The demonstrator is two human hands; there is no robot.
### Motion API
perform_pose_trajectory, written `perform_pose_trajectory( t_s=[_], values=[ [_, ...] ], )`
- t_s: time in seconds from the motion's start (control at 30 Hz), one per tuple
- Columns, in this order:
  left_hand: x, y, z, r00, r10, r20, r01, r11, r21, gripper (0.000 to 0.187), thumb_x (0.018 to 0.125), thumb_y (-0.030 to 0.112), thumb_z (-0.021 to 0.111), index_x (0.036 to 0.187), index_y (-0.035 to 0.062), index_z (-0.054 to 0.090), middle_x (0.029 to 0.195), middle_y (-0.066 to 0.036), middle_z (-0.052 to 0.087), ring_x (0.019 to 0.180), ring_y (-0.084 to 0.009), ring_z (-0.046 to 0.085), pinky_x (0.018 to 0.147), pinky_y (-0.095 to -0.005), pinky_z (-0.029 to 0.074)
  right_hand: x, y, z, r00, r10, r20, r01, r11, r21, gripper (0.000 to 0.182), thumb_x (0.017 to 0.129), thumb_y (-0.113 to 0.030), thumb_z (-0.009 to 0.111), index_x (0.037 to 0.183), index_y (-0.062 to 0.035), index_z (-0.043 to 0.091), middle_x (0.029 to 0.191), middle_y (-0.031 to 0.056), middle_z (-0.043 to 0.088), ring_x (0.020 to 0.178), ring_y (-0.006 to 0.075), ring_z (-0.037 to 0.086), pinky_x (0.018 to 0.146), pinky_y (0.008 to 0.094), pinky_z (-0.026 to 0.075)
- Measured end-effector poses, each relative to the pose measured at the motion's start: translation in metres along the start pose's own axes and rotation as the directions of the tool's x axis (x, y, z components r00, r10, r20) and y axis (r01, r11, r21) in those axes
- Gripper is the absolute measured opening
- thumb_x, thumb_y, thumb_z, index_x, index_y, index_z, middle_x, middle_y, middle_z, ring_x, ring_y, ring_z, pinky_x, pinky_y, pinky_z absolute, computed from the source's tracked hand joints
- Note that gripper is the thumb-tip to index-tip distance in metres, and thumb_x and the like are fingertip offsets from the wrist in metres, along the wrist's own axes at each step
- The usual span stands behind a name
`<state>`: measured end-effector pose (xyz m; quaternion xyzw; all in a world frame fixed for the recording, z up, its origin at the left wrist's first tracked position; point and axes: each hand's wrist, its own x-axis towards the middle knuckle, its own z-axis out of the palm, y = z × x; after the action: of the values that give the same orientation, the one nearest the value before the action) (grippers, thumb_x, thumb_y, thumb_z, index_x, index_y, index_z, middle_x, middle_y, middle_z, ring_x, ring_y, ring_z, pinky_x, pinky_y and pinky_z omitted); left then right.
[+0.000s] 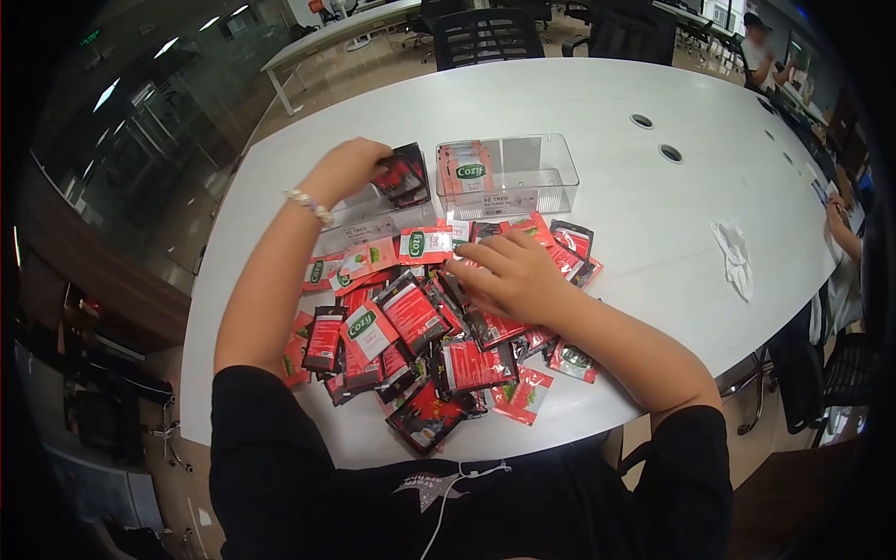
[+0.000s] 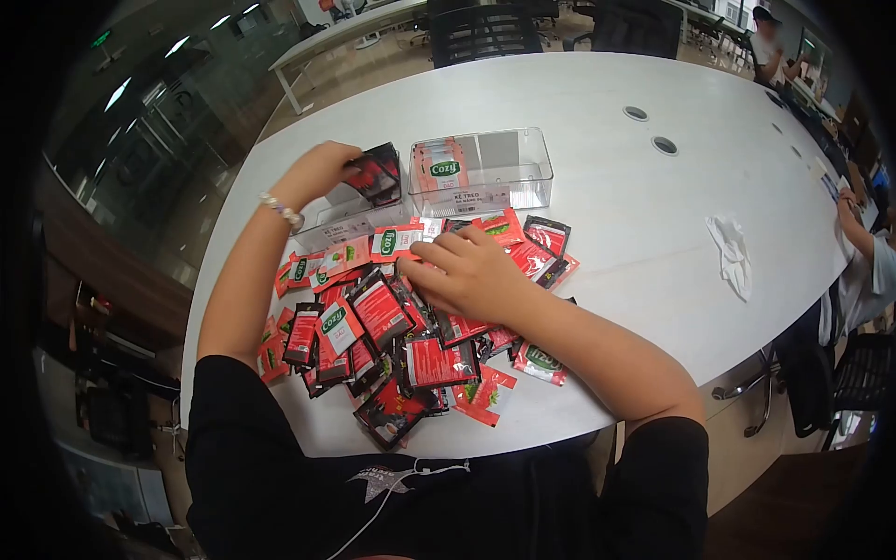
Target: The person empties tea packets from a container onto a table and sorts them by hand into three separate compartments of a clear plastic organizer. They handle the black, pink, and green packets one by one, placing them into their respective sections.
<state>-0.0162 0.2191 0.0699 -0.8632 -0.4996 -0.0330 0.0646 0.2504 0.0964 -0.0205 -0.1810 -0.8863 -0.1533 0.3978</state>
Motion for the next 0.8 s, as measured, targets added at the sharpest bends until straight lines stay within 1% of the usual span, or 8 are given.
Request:
perform_pose_trajectory(
  t_s=[0.1, 0.2, 0.33, 0.43, 0.53, 0.57, 0.67, 0.8],
  values=[
    [0.018, 0.003, 0.032, 0.969, 0.16, -0.186, -0.154, 0.987, 0.047, 0.022, 0.077, 0.009, 0.063, 0.099, 0.0055, 0.057, 0.088, -0.015, 0.062, 0.077, -0.0341, 0.061, 0.069, -0.0421, 0.049, -0.007, 0.023, -0.002, 0.993, 0.099, 0.071, -0.099, 0.995, 0.006, 0.031, 0.071, -0.022, 0.068, 0.098, -0.0115, 0.058, 0.094, 0.0031, 0.06, 0.078, 0.02, 0.058, 0.069, 0.0344, 0.043],
    [0.015, 0.016, 0.04, 0.976, 0.034, -0.214, -0.009, 0.993, 0.12, 0.035, 0.076, 0.011, 0.066, 0.108, 0.0091, 0.051, 0.099, -0.012, 0.059, 0.078, -0.0323, 0.061, 0.068, -0.0409, 0.05, -0.007, 0.053, -0.016, 0.922, 0.329, 0.205, -0.339, 0.941, 0.014, 0.019, 0.075, -0.018, 0.065, 0.093, -0.0091, 0.062, 0.087, 0.0078, 0.064, 0.074, 0.027, 0.061, 0.064, 0.0387, 0.047],
    [-0.007, 0.033, 0.035, 0.945, -0.069, -0.319, 0.12, 0.982, 0.143, 0.046, 0.074, 0.015, 0.07, 0.116, 0.0145, 0.049, 0.111, -0.008, 0.054, 0.082, -0.0291, 0.062, 0.067, -0.0409, 0.051, -0.004, 0.085, -0.051, 0.375, 0.733, 0.568, -0.642, 0.647, -0.411, 0.033, 0.079, -0.039, 0.064, 0.093, -0.0088, 0.066, 0.098, 0.01, 0.066, 0.086, 0.0279, 0.063, 0.073, 0.0384, 0.05],
    [-0.031, 0.043, 0.03, 0.87, -0.064, -0.488, 0.09, 0.995, 0.032, 0.048, 0.074, 0.017, 0.07, 0.117, 0.0154, 0.049, 0.113, -0.008, 0.053, 0.081, -0.0265, 0.062, 0.066, -0.0391, 0.051, -0.016, 0.099, -0.067, 0.075, 0.762, 0.643, -0.634, 0.534, -0.559, 0.053, 0.068, -0.046, 0.073, 0.105, -0.0082, 0.065, 0.103, 0.0121, 0.065, 0.097, 0.0279, 0.061, 0.082, 0.0371, 0.048],
    [-0.059, 0.067, 0.023, 0.86, -0.081, -0.503, 0.014, 0.991, -0.136, 0.046, 0.075, 0.015, 0.069, 0.116, 0.0143, 0.051, 0.11, -0.008, 0.054, 0.075, -0.0226, 0.06, 0.065, -0.0355, 0.051, -0.023, 0.109, -0.062, -0.059, 0.665, 0.745, -0.663, 0.532, -0.526, 0.06, 0.065, -0.044, 0.075, 0.108, -0.0047, 0.063, 0.102, 0.0139, 0.065, 0.096, 0.0275, 0.062, 0.081, 0.0362, 0.048],
    [-0.07, 0.079, 0.02, 0.886, -0.101, -0.453, -0.002, 0.975, -0.221, 0.044, 0.075, 0.014, 0.069, 0.115, 0.0135, 0.052, 0.109, -0.008, 0.054, 0.073, -0.0214, 0.059, 0.065, -0.0345, 0.05, -0.03, 0.11, -0.057, 0.008, 0.668, 0.744, -0.693, 0.54, -0.477, 0.063, 0.062, -0.042, 0.078, 0.107, -0.0016, 0.061, 0.101, 0.0159, 0.065, 0.094, 0.0283, 0.062, 0.081, 0.0358, 0.048],
    [-0.097, 0.115, 0.013, 0.94, -0.13, -0.317, -0.022, 0.901, -0.433, 0.037, 0.075, 0.01, 0.067, 0.11, 0.011, 0.055, 0.105, -0.007, 0.055, 0.068, -0.0175, 0.054, 0.064, -0.0312, 0.048, -0.026, 0.107, -0.05, -0.109, 0.598, 0.794, -0.68, 0.538, -0.498, 0.059, 0.062, -0.04, 0.079, 0.102, -0.0003, 0.061, 0.097, 0.0158, 0.065, 0.09, 0.0282, 0.062, 0.077, 0.0363, 0.047],
    [-0.123, 0.143, 0.006, 0.973, -0.097, -0.209, -0.045, 0.808, -0.587, 0.028, 0.078, 0.016, 0.066, 0.104, 0.0098, 0.057, 0.103, -0.005, 0.056, 0.068, -0.0183, 0.057, 0.064, -0.03, 0.048, -0.035, 0.113, -0.046, 0.004, 0.514, 0.857, -0.787, 0.53, -0.315, 0.054, 0.064, -0.033, 0.079, 0.101, -0.0003, 0.057, 0.09, 0.014, 0.065, 0.082, 0.0233, 0.059, 0.073, 0.0339, 0.045]
  ],
)
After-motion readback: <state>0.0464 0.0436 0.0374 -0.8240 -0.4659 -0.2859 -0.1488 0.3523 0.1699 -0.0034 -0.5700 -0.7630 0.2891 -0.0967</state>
